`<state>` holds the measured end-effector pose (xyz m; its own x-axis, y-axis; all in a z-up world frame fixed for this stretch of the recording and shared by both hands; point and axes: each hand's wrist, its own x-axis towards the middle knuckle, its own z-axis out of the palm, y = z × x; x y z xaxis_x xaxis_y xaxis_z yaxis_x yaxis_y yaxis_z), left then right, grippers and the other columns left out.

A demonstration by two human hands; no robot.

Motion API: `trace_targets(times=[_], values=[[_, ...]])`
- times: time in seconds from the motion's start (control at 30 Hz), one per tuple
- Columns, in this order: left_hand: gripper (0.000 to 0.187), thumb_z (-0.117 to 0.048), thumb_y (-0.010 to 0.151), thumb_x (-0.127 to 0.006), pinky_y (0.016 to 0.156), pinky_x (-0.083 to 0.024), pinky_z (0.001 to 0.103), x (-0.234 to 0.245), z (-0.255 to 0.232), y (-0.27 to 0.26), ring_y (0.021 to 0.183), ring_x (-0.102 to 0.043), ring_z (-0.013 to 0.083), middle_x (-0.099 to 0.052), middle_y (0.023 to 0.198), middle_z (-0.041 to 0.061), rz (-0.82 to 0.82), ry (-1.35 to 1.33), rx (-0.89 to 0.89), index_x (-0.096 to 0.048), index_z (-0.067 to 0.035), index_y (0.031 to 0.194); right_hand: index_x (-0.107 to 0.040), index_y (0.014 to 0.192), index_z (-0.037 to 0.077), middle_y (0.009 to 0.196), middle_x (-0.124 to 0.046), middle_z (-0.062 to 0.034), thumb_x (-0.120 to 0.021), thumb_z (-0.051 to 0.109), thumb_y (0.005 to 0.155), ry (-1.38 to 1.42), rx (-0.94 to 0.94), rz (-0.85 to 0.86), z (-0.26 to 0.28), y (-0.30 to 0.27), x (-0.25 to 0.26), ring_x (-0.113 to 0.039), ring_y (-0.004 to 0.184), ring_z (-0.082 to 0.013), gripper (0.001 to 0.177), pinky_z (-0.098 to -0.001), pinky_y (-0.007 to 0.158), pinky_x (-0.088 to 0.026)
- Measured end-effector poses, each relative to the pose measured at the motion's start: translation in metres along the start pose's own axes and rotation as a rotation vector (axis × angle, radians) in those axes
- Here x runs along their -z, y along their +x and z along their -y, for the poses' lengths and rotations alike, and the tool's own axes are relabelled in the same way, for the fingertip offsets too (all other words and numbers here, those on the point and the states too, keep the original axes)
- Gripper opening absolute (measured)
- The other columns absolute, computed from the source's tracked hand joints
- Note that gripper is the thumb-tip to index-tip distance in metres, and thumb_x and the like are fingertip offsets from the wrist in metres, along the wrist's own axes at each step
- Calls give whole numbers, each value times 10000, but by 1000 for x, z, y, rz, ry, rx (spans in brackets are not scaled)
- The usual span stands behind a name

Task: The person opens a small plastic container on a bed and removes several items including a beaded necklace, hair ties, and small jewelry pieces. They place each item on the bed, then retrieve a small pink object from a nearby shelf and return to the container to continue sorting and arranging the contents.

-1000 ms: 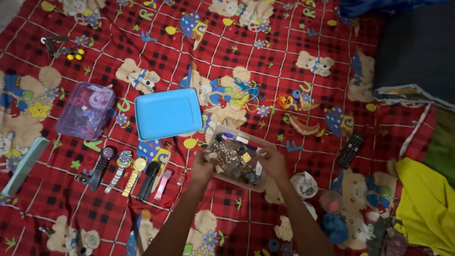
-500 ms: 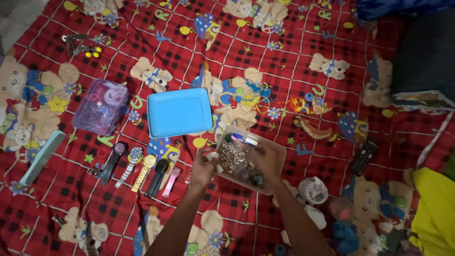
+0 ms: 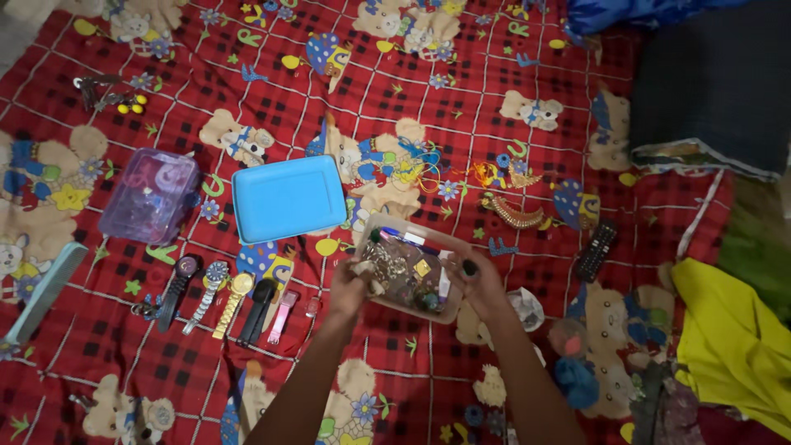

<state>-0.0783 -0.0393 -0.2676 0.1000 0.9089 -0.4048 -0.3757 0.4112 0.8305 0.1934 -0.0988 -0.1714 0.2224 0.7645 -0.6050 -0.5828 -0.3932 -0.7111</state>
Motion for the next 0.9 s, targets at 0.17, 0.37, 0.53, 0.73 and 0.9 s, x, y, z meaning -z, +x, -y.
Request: trace_targets(times=[0.17, 0.37, 0.53, 0.73, 0.9], values=[[542, 51, 860, -588, 669, -551, 344, -7, -13, -1, 823, -648, 190, -679, 1046, 96, 57, -26, 79, -486, -81, 1375, -641, 1113, 95, 1026, -650, -61, -612, 243, 1011, -41, 88, 39, -13, -7, 5, -611, 919, -182, 182, -354, 798, -468], [619, 18, 870, -566, 761, -558, 332, -16, -38, -26, 918, -649, 170, -656, 1134, 58, 239, -115, 189, -453, -150, 1455, -629, 1040, -11, 1015, -628, -102, -555, 44, 900, 77, 140, 153, -37, -12, 28, -642, 989, -233, 167, -426, 998, -561], [458, -298, 993, -531, 688, -461, 340, -9, -67, -93, 854, -540, 193, -653, 1108, 31, -30, 196, 332, -535, -260, 1449, -581, 1079, -35, 1167, -646, -166, -567, -31, 936, -203, 177, 434, -31, -57, -19, -674, 1132, -281, 144, -430, 1080, -526], [467, -176, 984, -686, 661, -407, 355, 72, -109, -164, 863, -525, 223, -586, 1092, 96, 64, -121, -52, -564, -7, 1402, -557, 1262, 40, 1155, -666, -84, -596, 53, 947, -366, 6, 616, -29, -119, -179, -714, 1088, -234, 318, -371, 977, -558], [473, -244, 899, -664, 890, -549, 470, 160, -143, -264, 1116, -666, 246, -670, 1244, 55, -364, -268, -106, -560, -140, 1348, -605, 1312, 53, 1180, -715, -84, -701, 143, 956, -661, 121, 938, -93, -192, -289, -679, 1035, -159, 380, -297, 861, -541]])
